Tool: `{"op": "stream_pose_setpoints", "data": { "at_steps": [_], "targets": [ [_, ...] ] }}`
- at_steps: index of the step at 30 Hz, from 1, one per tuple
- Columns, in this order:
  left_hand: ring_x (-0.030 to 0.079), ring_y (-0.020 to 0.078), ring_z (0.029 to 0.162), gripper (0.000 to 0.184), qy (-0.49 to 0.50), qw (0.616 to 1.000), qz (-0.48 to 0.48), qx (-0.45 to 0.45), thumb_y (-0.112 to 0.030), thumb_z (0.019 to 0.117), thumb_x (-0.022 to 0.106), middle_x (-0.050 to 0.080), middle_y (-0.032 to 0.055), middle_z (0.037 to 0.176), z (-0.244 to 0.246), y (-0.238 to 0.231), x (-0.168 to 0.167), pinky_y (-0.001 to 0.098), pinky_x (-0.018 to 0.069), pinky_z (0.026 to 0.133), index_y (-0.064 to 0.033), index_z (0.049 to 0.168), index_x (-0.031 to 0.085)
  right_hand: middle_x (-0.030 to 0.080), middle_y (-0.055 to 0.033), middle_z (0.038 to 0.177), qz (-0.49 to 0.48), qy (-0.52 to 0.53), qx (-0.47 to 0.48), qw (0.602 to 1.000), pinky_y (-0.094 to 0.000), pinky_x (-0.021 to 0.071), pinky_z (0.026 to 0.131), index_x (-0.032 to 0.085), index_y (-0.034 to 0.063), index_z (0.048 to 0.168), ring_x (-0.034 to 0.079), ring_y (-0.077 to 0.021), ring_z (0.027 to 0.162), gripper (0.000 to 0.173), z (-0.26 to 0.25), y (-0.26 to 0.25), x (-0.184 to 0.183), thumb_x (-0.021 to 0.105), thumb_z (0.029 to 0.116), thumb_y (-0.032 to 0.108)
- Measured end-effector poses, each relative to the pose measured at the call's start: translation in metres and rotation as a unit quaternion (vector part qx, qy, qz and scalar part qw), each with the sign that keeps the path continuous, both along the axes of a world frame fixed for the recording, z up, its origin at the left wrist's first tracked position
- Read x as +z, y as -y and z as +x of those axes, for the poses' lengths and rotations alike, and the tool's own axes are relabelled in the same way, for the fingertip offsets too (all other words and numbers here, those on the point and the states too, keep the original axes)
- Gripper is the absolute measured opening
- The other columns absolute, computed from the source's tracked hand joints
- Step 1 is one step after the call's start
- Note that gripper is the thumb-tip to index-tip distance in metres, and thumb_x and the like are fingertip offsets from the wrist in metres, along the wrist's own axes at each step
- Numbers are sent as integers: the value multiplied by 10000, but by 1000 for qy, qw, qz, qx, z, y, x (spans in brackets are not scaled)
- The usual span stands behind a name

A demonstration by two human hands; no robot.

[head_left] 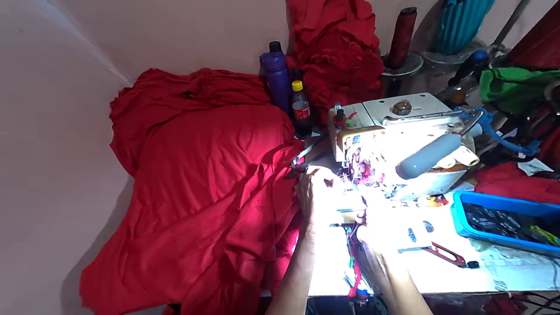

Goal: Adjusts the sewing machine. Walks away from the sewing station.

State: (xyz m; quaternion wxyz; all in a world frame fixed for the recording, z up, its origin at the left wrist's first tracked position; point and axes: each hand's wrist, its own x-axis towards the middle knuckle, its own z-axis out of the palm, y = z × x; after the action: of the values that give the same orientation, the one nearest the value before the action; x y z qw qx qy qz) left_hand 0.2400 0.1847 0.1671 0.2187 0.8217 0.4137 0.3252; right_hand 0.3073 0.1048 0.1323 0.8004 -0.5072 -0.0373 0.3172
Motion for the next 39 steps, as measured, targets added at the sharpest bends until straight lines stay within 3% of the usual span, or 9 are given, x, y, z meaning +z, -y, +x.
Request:
{"op": "stream_pose_setpoints", "data": {
  "at_steps": [4,9,16,19,24,27,32,35,39],
  "targets": [
    [660,323,1024,93,53,998,42,11,-111,893,721,720,151,1027,-5,3,-7,536,490,891,-22,889,744,475,86,551,3,16,1,1000,-113,377,395,574,116,824,403,31,402,208,0,0,-2,555,1018,43],
    [677,314,960,31,84,991,97,40,-30,846,734,720,156,949,-5,9,-11,490,518,882,-2,833,734,474,66,574,-25,36,53,998,-167,391,431,563,145,824,435,-13,439,239,2,7,-4,531,1058,178],
    [664,320,973,35,86,990,94,52,-41,853,730,718,152,965,-3,11,-14,493,505,872,-8,861,731,453,97,556,9,50,21,998,-117,385,416,557,136,840,404,32,416,209,2,2,-8,532,1046,108],
    [663,318,947,34,92,988,111,49,-33,833,742,714,141,945,-3,10,-16,480,508,845,-16,830,712,461,68,547,-9,24,28,999,-138,371,427,557,108,771,408,5,428,295,6,-1,5,499,1058,75],
    [661,300,915,34,96,985,134,51,-20,818,740,710,130,906,-3,11,-17,458,497,825,-28,807,709,493,58,700,-31,77,66,994,-159,415,543,576,94,966,463,1,570,204,6,3,-33,453,1090,199],
    [665,302,919,40,110,983,142,46,-10,806,737,713,136,911,-3,10,-18,460,498,831,-21,790,702,503,78,600,-18,82,31,996,-128,421,470,593,107,857,465,21,479,211,7,-1,-14,523,1054,129],
    [662,311,931,37,108,984,133,52,-19,814,739,713,138,923,-3,11,-17,465,502,837,-18,808,702,505,84,568,20,45,10,999,-141,422,445,594,136,829,467,11,451,209,9,-6,-8,548,1031,112],
    [664,306,925,38,111,983,136,51,-11,803,743,716,137,921,-3,11,-17,461,507,830,-19,810,706,541,68,610,27,41,15,999,-160,461,487,616,115,864,512,-7,500,171,11,-7,-11,555,1022,99],
    [669,306,932,37,117,980,153,52,-8,796,733,718,139,918,-2,9,-20,456,504,839,-23,787,700,462,97,553,-3,48,28,998,-124,385,421,575,152,825,419,26,427,208,7,-3,-10,561,1032,148]
  ]
}}
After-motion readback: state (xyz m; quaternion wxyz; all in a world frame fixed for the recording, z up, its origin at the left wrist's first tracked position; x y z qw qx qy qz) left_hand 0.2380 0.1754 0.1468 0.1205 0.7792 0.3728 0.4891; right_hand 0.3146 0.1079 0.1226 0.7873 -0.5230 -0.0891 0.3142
